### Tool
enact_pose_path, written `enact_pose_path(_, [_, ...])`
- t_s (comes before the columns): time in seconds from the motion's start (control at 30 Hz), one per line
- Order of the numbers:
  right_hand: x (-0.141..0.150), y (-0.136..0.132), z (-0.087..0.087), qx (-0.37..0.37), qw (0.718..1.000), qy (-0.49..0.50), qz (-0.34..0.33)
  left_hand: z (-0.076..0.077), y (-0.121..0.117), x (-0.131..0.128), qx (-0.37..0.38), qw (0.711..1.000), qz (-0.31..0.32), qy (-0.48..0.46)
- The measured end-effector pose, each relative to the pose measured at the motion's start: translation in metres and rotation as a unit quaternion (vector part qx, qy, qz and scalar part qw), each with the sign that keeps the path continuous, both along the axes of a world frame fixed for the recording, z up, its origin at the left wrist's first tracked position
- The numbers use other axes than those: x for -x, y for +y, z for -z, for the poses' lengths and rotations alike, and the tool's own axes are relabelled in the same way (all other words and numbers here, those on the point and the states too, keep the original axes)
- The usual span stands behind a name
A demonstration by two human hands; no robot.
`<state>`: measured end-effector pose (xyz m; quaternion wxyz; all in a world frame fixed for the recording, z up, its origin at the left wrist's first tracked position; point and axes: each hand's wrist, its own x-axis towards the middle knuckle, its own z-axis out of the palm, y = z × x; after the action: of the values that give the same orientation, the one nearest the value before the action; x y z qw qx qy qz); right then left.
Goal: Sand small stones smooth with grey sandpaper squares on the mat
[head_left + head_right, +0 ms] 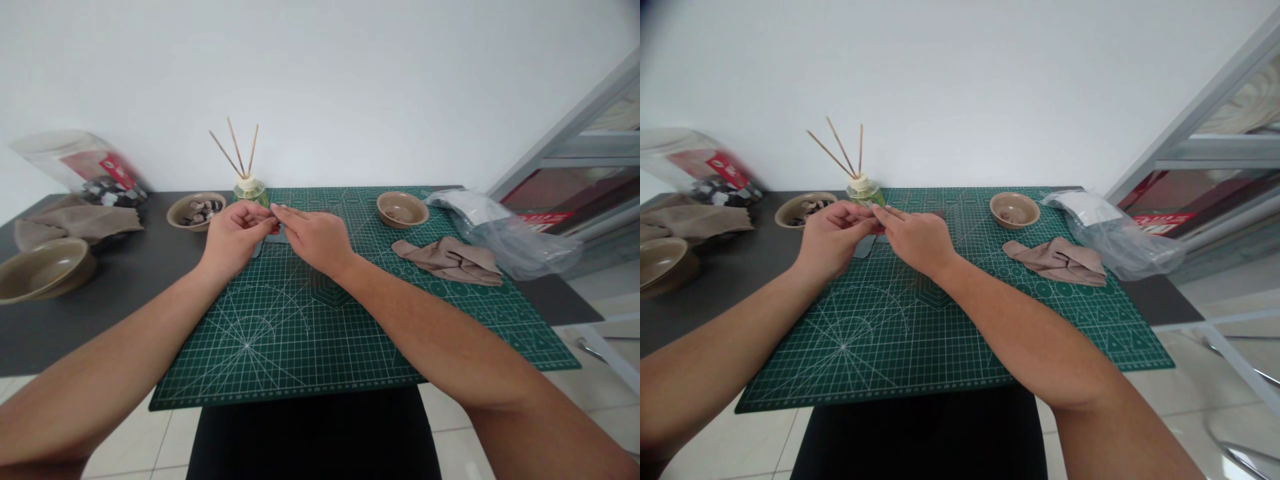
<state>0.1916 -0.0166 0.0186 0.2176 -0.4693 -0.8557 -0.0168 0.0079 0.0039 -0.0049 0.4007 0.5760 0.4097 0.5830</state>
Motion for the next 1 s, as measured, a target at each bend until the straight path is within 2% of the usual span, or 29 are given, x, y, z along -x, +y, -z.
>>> enact_pose_path(0.27, [-0.007, 0.010, 0.006, 0.031, 0.998, 0.041, 0.048, -0.006, -0.002, -0.001, 0.002, 1.000, -0.023, 0.015])
enact_pose_path(0.43, [-0.007, 0.013, 0.009, 0.045, 0.992, 0.104, 0.062, -0.005, -0.001, 0.000, 0.019, 0.999, 0.026, 0.031])
enact_pose_path(0.7, [-0.013, 0.018, 0.012, 0.048, 0.976, 0.206, 0.058, -0.003, -0.002, -0.002, 0.025, 0.998, 0.062, 0.015])
enact_pose_path(0.87, [-0.015, 0.019, 0.015, 0.015, 0.973, 0.226, 0.037, 0.000, -0.002, -0.001, 0.088, 0.992, 0.088, -0.003])
enact_pose_path(1.0, [-0.014, 0.018, 0.017, -0.010, 0.975, 0.220, 0.007, 0.000, -0.002, -0.001, 0.086, 0.993, 0.083, -0.011])
